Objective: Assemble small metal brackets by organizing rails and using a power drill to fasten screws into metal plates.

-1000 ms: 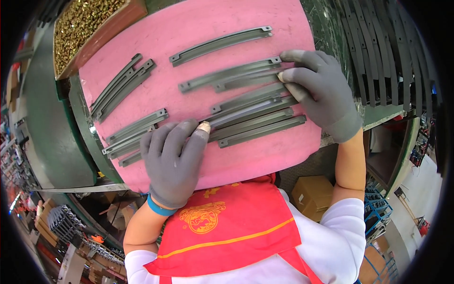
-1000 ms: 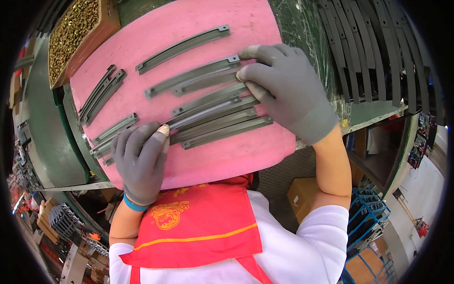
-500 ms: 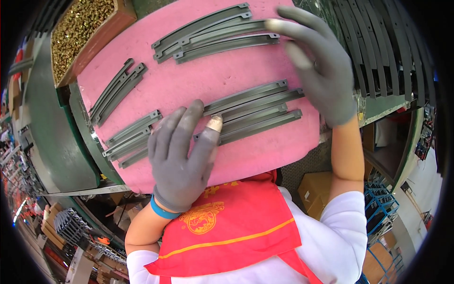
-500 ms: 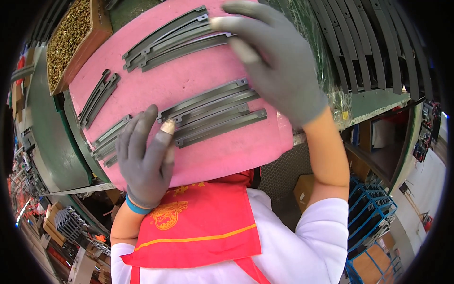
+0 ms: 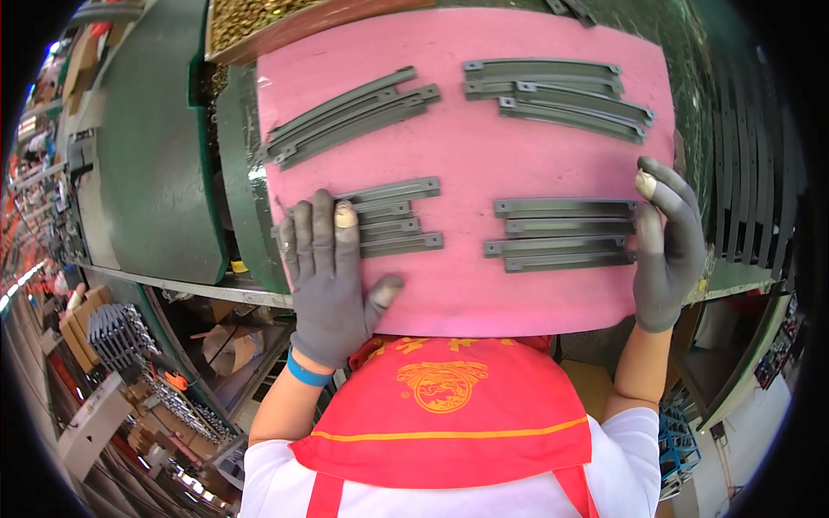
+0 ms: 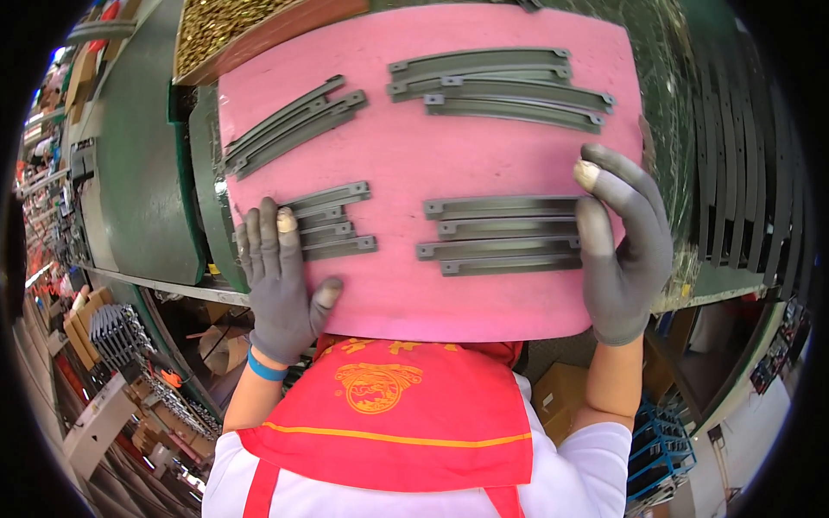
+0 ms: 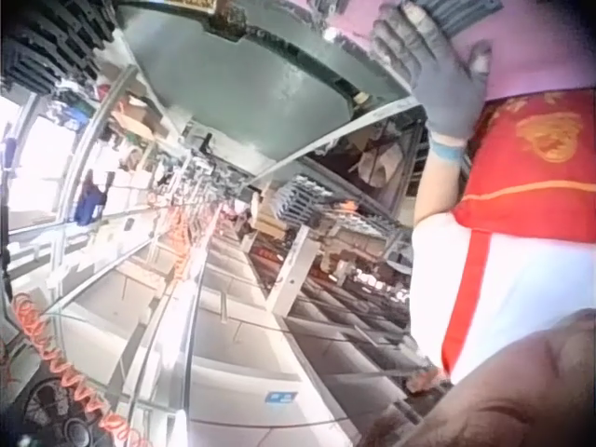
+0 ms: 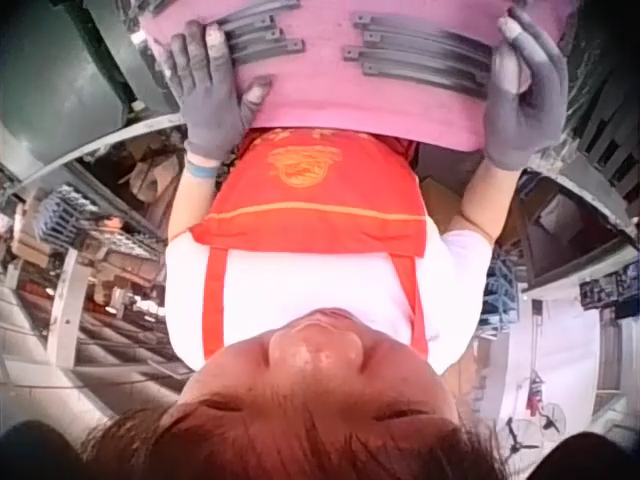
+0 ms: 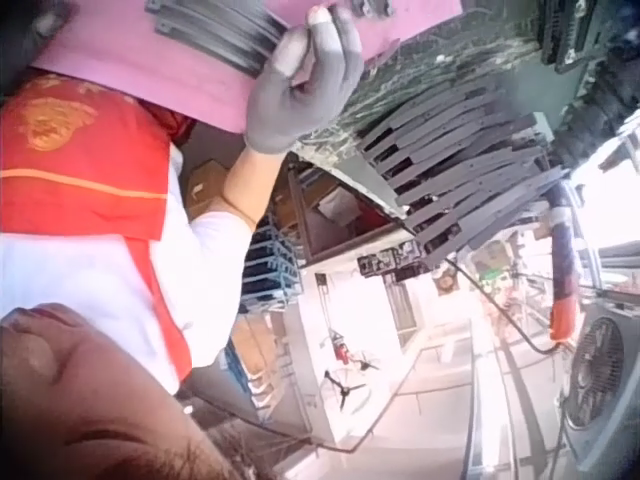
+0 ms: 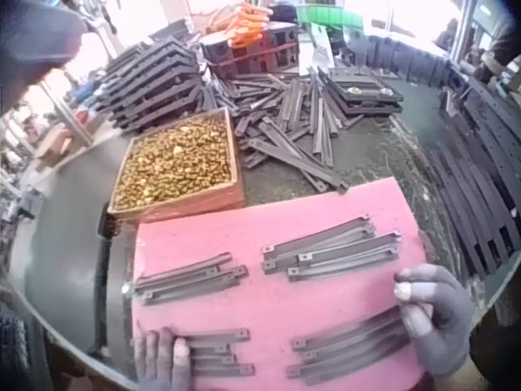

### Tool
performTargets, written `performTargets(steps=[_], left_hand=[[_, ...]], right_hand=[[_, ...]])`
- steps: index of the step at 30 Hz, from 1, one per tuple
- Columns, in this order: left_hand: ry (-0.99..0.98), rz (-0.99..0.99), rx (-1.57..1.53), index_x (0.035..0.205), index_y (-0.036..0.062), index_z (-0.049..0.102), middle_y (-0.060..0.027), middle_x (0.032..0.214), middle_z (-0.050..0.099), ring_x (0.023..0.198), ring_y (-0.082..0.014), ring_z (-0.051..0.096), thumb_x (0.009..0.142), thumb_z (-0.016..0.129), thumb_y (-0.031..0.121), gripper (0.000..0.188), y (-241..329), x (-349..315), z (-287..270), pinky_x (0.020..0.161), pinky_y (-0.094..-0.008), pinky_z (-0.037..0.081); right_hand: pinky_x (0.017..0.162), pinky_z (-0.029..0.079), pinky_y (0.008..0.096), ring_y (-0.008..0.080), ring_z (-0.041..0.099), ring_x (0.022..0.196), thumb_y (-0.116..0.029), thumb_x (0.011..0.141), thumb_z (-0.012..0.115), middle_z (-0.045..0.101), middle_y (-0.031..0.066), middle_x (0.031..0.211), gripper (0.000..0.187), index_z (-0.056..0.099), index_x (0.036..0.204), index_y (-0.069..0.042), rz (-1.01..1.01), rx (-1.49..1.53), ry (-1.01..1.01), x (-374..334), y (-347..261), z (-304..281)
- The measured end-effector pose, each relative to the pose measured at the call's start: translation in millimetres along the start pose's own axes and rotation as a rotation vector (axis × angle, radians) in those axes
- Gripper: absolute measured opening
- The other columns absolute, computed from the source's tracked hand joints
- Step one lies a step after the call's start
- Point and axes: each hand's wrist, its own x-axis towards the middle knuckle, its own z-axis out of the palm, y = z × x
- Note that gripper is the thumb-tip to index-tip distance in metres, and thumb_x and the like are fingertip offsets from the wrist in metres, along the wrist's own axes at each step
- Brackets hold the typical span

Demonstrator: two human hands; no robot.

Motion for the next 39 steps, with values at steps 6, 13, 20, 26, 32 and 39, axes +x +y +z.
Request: performTargets(steps=[6, 13, 20, 26, 32, 39], left_hand=[[0.325, -0.405, -0.158, 0.156, -0.0066, 0.023, -0.0313, 0.161, 0.024, 0.150, -0.0478, 0.021, 0.098, 0.049, 0.059, 0.091, -17, -12, 1, 0.122, -0.0579, 0.008], [0.235, -0.310, -0.229, 0.154, -0.0122, 0.019, -0.0321, 0.156, 0.033, 0.148, -0.0478, 0.027, 0.100, 0.050, 0.049, 0.088, -23, -30, 12, 0.122, -0.0581, -0.001], [0.206, -0.267, -0.276, 0.152, -0.0128, 0.026, -0.0308, 0.156, 0.034, 0.148, -0.0478, 0.027, 0.099, 0.052, 0.041, 0.080, -20, -20, -4, 0.121, -0.0608, -0.002], [0.061, -0.060, -0.113, 0.153, -0.0082, 0.028, -0.0292, 0.159, 0.029, 0.150, -0.0491, 0.019, 0.094, 0.057, 0.034, 0.078, 8, 9, -11, 0.122, -0.0603, 0.006], [0.149, 0.066, -0.073, 0.151, -0.0057, 0.034, -0.0257, 0.157, 0.036, 0.147, -0.0447, 0.029, 0.098, 0.043, 0.057, 0.083, 22, 37, -4, 0.122, -0.0595, 0.012], [0.089, 0.048, 0.071, 0.153, -0.0072, 0.029, -0.0252, 0.160, 0.030, 0.148, -0.0464, 0.025, 0.099, 0.038, 0.061, 0.087, 22, 28, -1, 0.122, -0.0572, 0.015]], right_hand=[[0.091, 0.049, 0.0403, 0.0295, 0.062, 0.105, -0.004, 0.077, 0.068, 0.064, 0.0090, 0.126, 0.034, 0.068, 0.111, -0.010, -0.619, -0.425, -0.473, 61, -45, 64], [0.077, 0.049, 0.0360, 0.0227, 0.063, 0.091, -0.009, 0.077, 0.065, 0.060, 0.0057, 0.100, 0.009, 0.065, 0.086, -0.012, -0.865, -0.495, -0.447, 101, -63, 160], [0.074, 0.055, 0.0431, 0.0275, 0.065, 0.091, -0.008, 0.079, 0.067, 0.061, 0.0088, 0.100, 0.009, 0.067, 0.087, -0.010, -0.729, -0.497, -0.450, 125, -66, 195], [0.082, 0.053, 0.0410, 0.0323, 0.064, 0.101, -0.008, 0.083, 0.068, 0.064, 0.0118, 0.122, 0.026, 0.069, 0.108, -0.009, -0.607, -0.281, -0.435, 110, -66, 144], [0.086, 0.051, 0.0409, 0.0327, 0.064, 0.101, -0.007, 0.084, 0.072, 0.065, 0.0136, 0.119, 0.022, 0.072, 0.105, -0.009, -0.468, -0.587, -0.074, 68, -74, -52], [0.100, 0.049, 0.0389, 0.0332, 0.064, 0.115, 0.004, 0.085, 0.056, 0.066, 0.0133, 0.124, 0.038, 0.067, 0.120, -0.006, -0.100, -0.910, 0.337, 42, -56, -248]])
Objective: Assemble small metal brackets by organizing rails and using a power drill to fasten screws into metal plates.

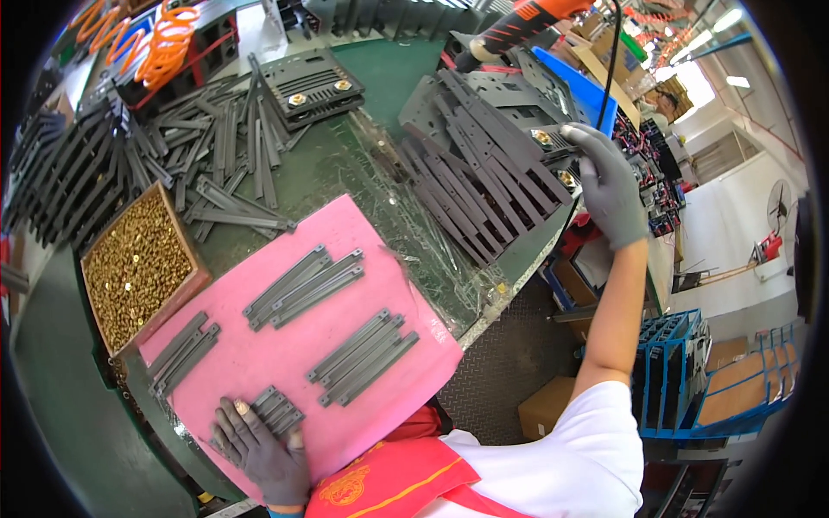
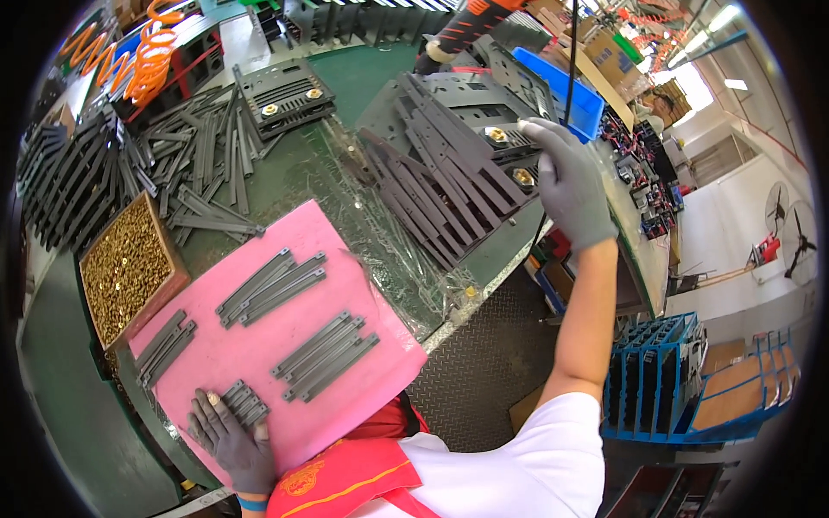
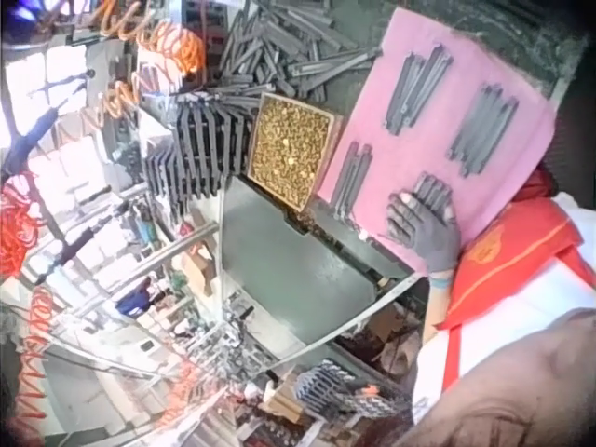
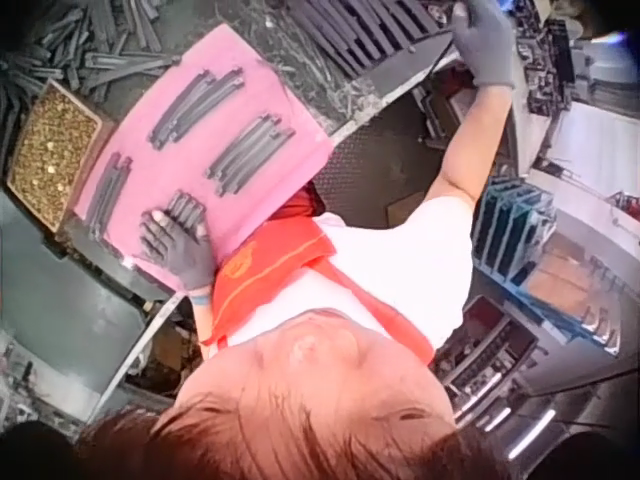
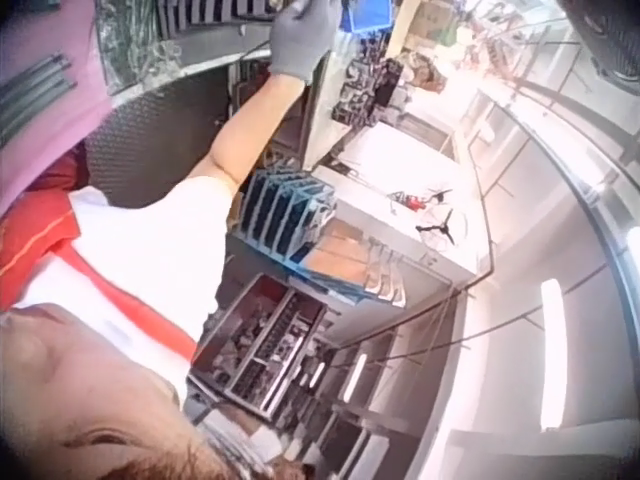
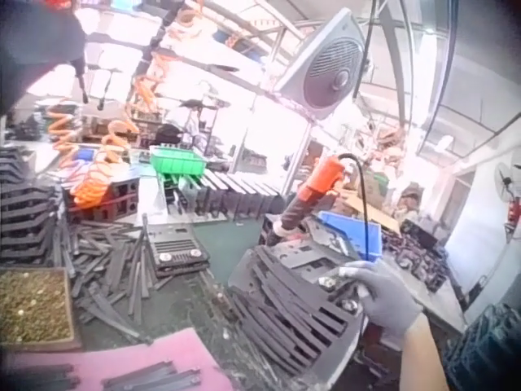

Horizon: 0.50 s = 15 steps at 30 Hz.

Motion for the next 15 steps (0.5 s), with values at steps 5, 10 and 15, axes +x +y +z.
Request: performTargets(steps=[5, 10, 15], left_hand=[[0.048, 0.000, 0.029, 0.151, -0.0087, 0.032, -0.0268, 0.158, 0.033, 0.147, -0.0471, 0.027, 0.100, 0.039, 0.060, 0.086, 3, 1, 4, 0.122, -0.0568, 0.017], [0.078, 0.021, -0.017, 0.150, -0.0089, 0.034, -0.0274, 0.156, 0.036, 0.146, -0.0461, 0.030, 0.100, 0.039, 0.059, 0.084, 3, 2, 2, 0.122, -0.0567, 0.017], [0.065, 0.014, -0.003, 0.150, -0.0090, 0.034, -0.0285, 0.155, 0.037, 0.146, -0.0453, 0.031, 0.100, 0.040, 0.058, 0.083, 6, 1, -1, 0.122, -0.0566, 0.016]], right_hand=[[0.100, 0.048, 0.0393, 0.0342, 0.063, 0.113, 0.003, 0.083, 0.059, 0.068, 0.0134, 0.116, 0.040, 0.064, 0.121, -0.007, -0.161, -0.132, -0.223, 16, 47, -2], [0.080, 0.052, 0.0359, 0.0310, 0.064, 0.087, 0.002, 0.077, 0.063, 0.067, 0.0115, 0.111, 0.022, 0.054, 0.097, -0.002, -0.099, -0.208, -0.231, 32, 57, -7], [0.088, 0.051, 0.0374, 0.0302, 0.063, 0.095, 0.004, 0.074, 0.062, 0.068, 0.0104, 0.113, 0.027, 0.054, 0.099, -0.003, 0.037, 0.031, -0.153, 6, 42, -28]])
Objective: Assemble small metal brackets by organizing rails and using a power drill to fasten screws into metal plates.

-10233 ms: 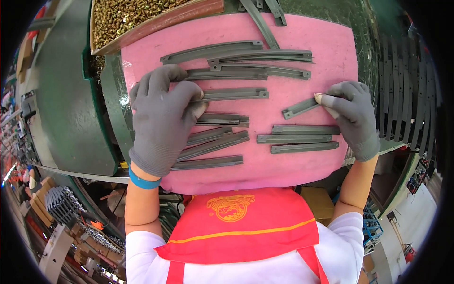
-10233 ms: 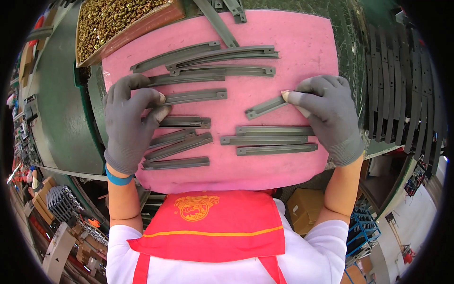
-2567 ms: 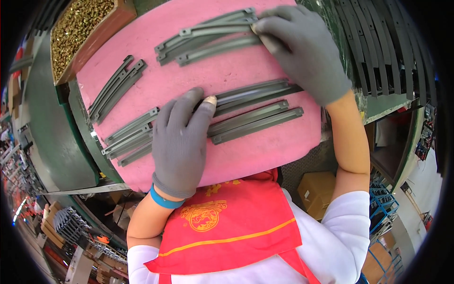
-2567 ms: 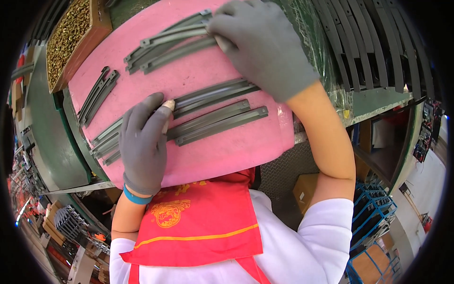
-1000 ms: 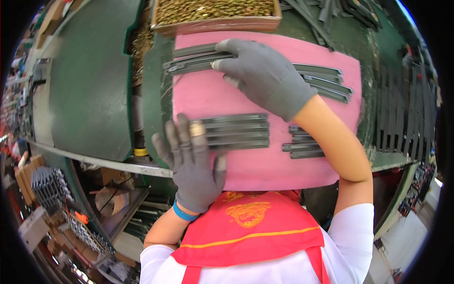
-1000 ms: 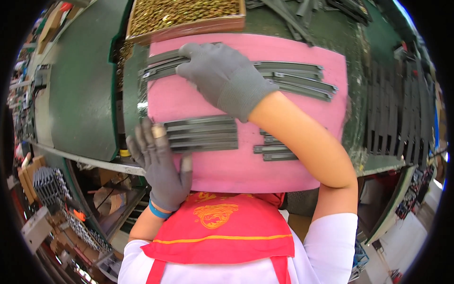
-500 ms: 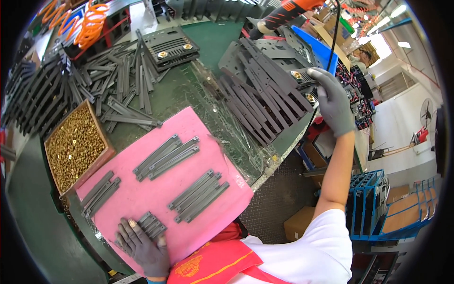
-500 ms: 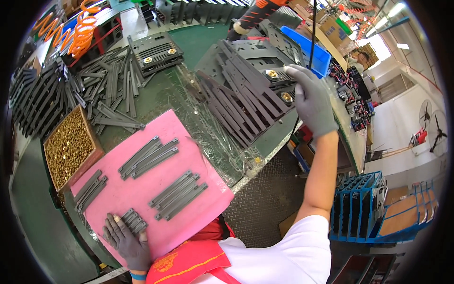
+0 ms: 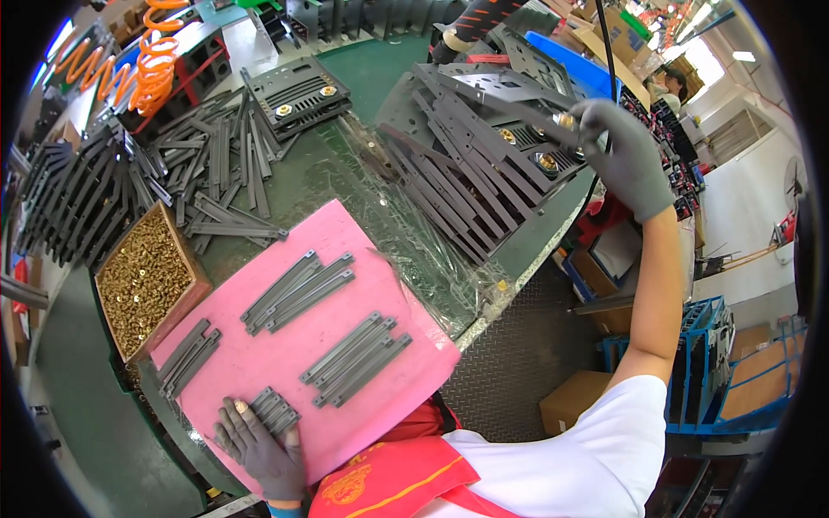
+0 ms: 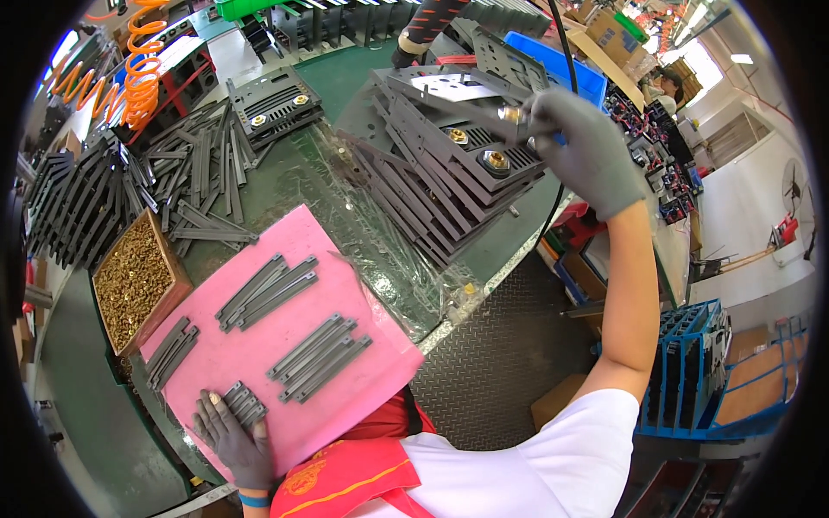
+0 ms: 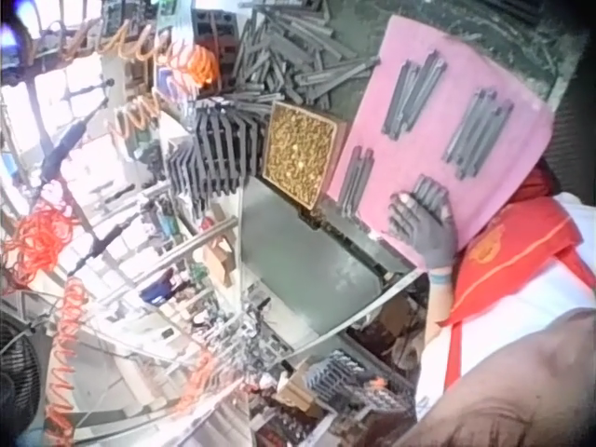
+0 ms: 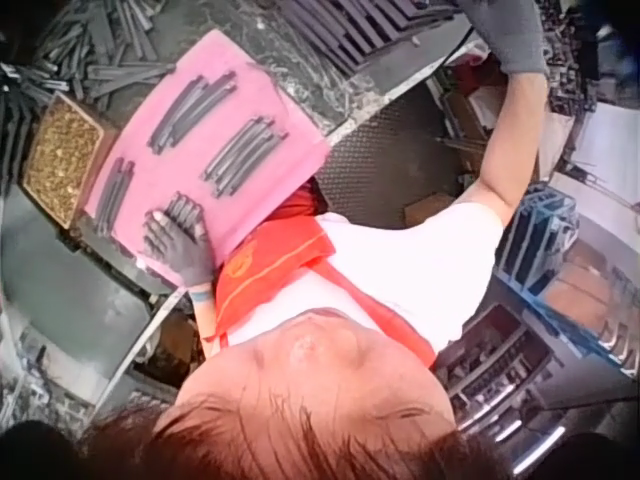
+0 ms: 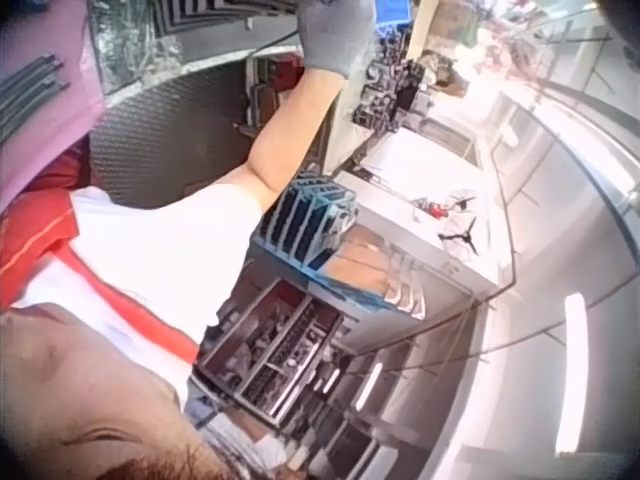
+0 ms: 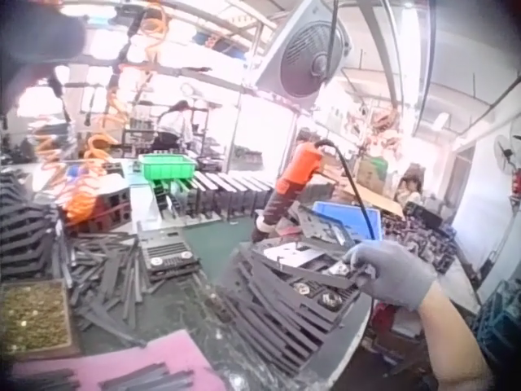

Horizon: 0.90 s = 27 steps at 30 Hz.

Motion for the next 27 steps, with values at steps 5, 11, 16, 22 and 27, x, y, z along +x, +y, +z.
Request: performTargets(steps=[5, 11, 16, 22, 27], left_hand=[[-0.004, 0.006, 0.004, 0.149, -0.0104, 0.035, -0.0290, 0.155, 0.036, 0.147, -0.0449, 0.030, 0.100, 0.040, 0.057, 0.083, 1, 1, -1, 0.123, -0.0564, 0.014], [-0.029, 0.020, 0.017, 0.149, -0.0111, 0.034, -0.0293, 0.156, 0.035, 0.148, -0.0445, 0.027, 0.100, 0.042, 0.056, 0.083, -1, 0, -1, 0.123, -0.0561, 0.013], [-0.076, 0.000, 0.006, 0.150, -0.0097, 0.031, -0.0289, 0.156, 0.033, 0.148, -0.0450, 0.027, 0.098, 0.046, 0.057, 0.086, -1, 2, -3, 0.123, -0.0560, 0.012], [-0.117, -0.012, -0.022, 0.149, -0.0032, 0.039, -0.0272, 0.158, 0.033, 0.148, -0.0460, 0.026, 0.097, 0.050, 0.054, 0.078, -1, 4, -16, 0.122, -0.0593, 0.009], [-0.106, 0.231, -0.657, 0.147, -0.0012, 0.042, -0.0295, 0.154, 0.036, 0.137, -0.0462, 0.044, 0.101, 0.054, 0.042, 0.065, 14, 4, -62, 0.115, -0.0556, 0.032]], right_hand=[[0.098, 0.050, 0.0407, 0.0321, 0.063, 0.110, 0.006, 0.071, 0.064, 0.063, 0.0117, 0.133, 0.038, 0.052, 0.106, -0.004, -0.059, -0.197, -0.092, -24, -12, 4], [0.098, 0.048, 0.0431, 0.0355, 0.061, 0.110, 0.006, 0.067, 0.066, 0.063, 0.0123, 0.130, 0.045, 0.052, 0.109, -0.005, -0.176, -0.237, -0.044, -16, 3, 17], [0.093, 0.050, 0.0449, 0.0379, 0.062, 0.108, 0.001, 0.066, 0.073, 0.068, 0.0138, 0.111, 0.055, 0.060, 0.119, -0.007, -0.166, -0.225, -0.091, -10, 15, 22], [0.093, 0.050, 0.0426, 0.0349, 0.064, 0.109, -0.005, 0.067, 0.084, 0.068, 0.0139, 0.115, 0.053, 0.061, 0.114, -0.005, -0.374, -0.314, 0.225, -10, 1, 19], [0.098, 0.047, 0.0473, 0.0336, 0.065, 0.104, -0.023, 0.094, 0.061, 0.067, 0.0160, 0.110, 0.026, 0.061, 0.104, 0.001, -0.314, 0.075, 0.281, -53, -79, 23]])
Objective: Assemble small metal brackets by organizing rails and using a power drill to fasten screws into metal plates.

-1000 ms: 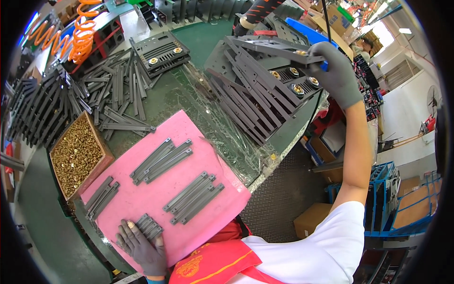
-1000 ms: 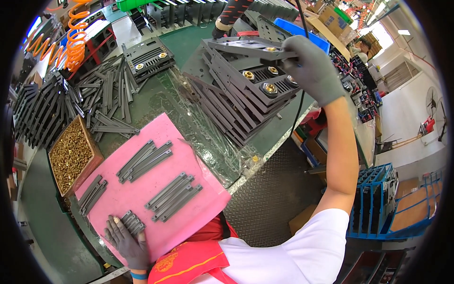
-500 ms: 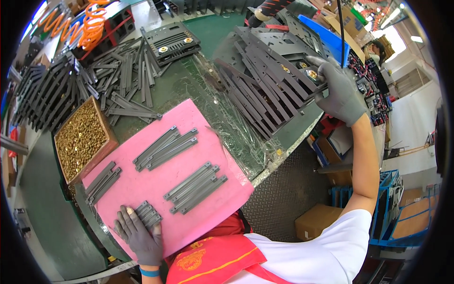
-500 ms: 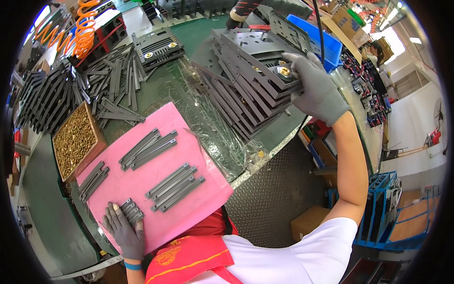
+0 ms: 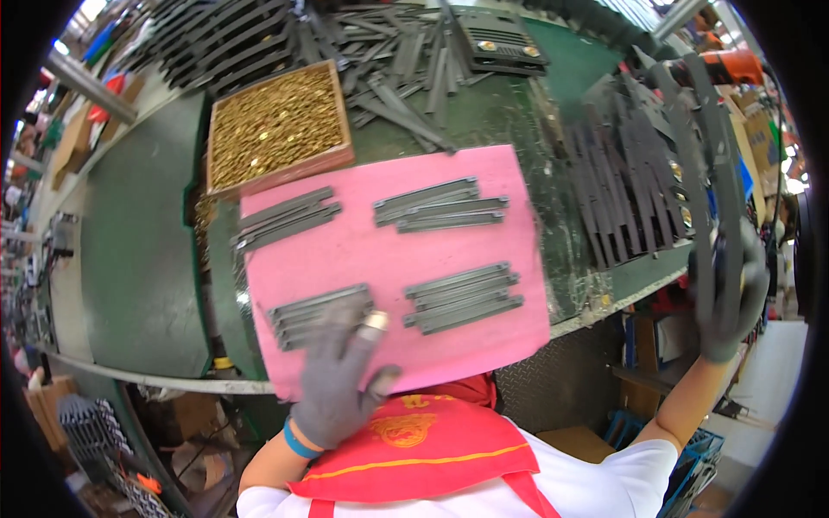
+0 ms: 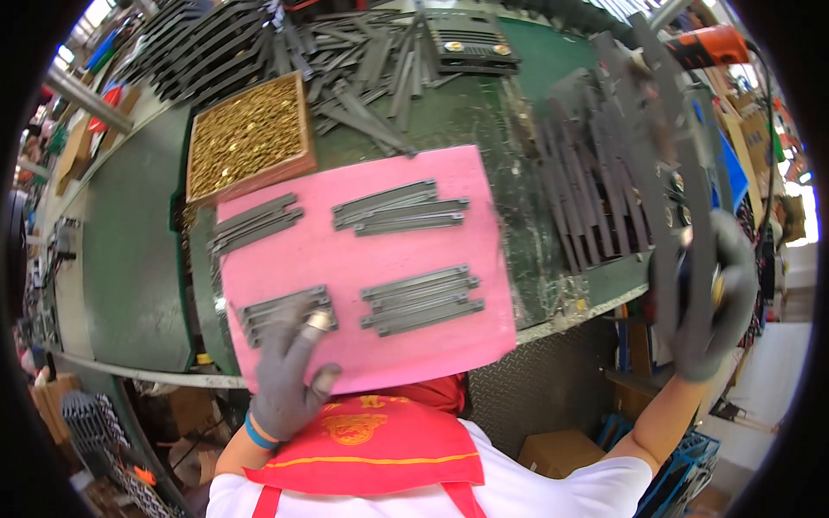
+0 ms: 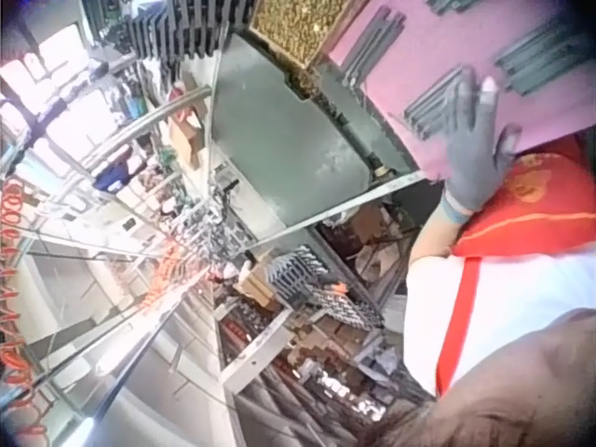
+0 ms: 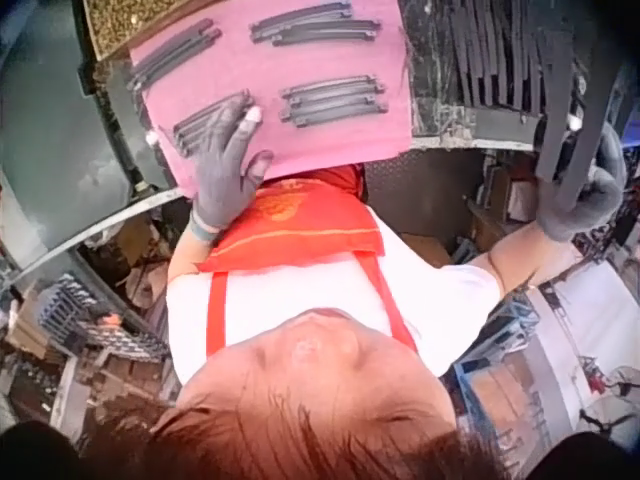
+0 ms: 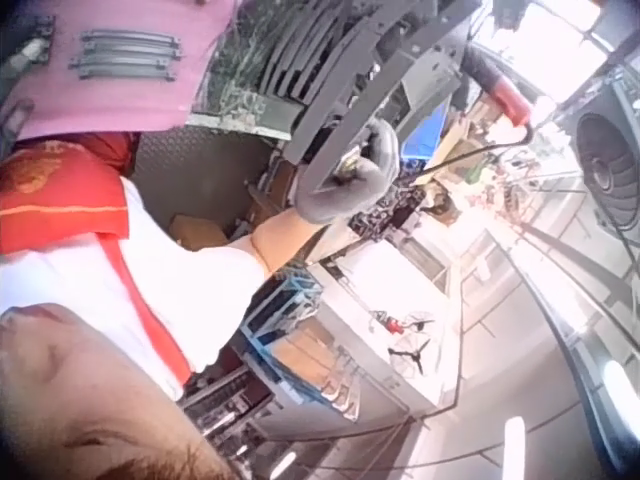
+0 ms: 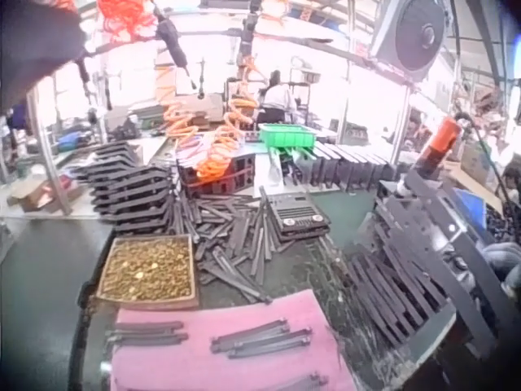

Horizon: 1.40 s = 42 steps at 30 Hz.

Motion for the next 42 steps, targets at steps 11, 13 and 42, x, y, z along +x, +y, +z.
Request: performTargets(steps=[11, 13, 42], left_hand=[[0.061, -0.589, -1.266, 0.148, -0.0002, 0.029, -0.0154, 0.102, 0.067, 0.086, -0.0170, 0.066, 0.108, 0.033, 0.017, 0.044, 11, 9, 6, 0.080, -0.0328, 0.054], [0.218, -0.591, -0.997, 0.150, -0.0009, 0.030, -0.0104, 0.086, 0.066, 0.074, -0.0158, 0.064, 0.104, 0.036, 0.013, 0.049, 8, -2, 2, 0.069, -0.0308, 0.053], [0.312, -0.042, 0.617, 0.114, 0.0050, 0.064, -0.0191, 0.102, 0.066, 0.094, -0.0389, 0.064, 0.099, 0.055, 0.030, 0.031, -124, 178, -147, 0.083, -0.0476, 0.051]], right_hand=[[0.083, 0.056, 0.0496, 0.0305, 0.063, 0.080, -0.016, 0.070, 0.064, 0.059, 0.0107, 0.090, 0.027, 0.042, 0.084, -0.013, -0.412, 0.477, -0.305, -42, -184, 116], [0.081, 0.056, 0.0473, 0.0288, 0.062, 0.078, -0.016, 0.070, 0.066, 0.057, 0.0089, 0.090, 0.026, 0.045, 0.086, -0.013, -0.421, 0.540, -0.400, -48, -188, 115], [0.096, 0.042, 0.0466, 0.0340, 0.058, 0.108, -0.037, 0.091, 0.067, 0.060, 0.0142, 0.116, 0.037, 0.062, 0.112, -0.007, -0.098, 0.268, -0.425, -35, -108, 110]])
